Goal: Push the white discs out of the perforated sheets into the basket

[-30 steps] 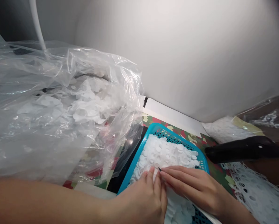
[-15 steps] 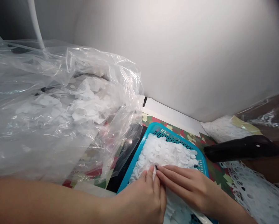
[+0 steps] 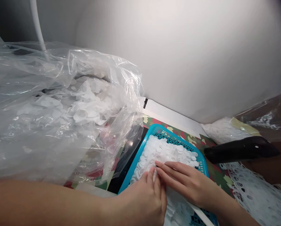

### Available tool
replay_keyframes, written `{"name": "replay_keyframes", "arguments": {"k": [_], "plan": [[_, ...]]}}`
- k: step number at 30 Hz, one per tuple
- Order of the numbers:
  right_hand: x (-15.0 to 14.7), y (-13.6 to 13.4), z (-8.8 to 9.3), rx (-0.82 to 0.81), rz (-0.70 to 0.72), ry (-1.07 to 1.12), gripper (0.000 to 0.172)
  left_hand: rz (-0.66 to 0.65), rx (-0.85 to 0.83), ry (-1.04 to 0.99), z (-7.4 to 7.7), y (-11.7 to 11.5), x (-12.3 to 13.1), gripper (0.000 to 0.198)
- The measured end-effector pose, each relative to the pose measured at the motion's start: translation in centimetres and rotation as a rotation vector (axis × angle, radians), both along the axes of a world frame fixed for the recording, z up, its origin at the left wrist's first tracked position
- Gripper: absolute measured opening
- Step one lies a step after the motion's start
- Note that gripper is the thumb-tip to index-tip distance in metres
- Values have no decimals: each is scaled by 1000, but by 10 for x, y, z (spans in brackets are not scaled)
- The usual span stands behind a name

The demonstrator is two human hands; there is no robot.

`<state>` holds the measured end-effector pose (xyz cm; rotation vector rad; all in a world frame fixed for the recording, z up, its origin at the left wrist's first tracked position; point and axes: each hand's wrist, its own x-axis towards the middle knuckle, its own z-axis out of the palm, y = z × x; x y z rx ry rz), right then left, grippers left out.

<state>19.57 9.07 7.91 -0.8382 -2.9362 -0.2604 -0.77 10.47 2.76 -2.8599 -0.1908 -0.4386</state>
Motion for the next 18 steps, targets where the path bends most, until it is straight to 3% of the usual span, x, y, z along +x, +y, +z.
{"name": "replay_keyframes", "arguments": {"k": [7, 18], "plan": [[3, -3, -3, 47, -11, 4, 37, 17, 11, 21, 0, 0, 0, 41], [6, -4, -7, -47, -122, 215, 41, 42, 18, 7, 3, -2, 0, 36]]}}
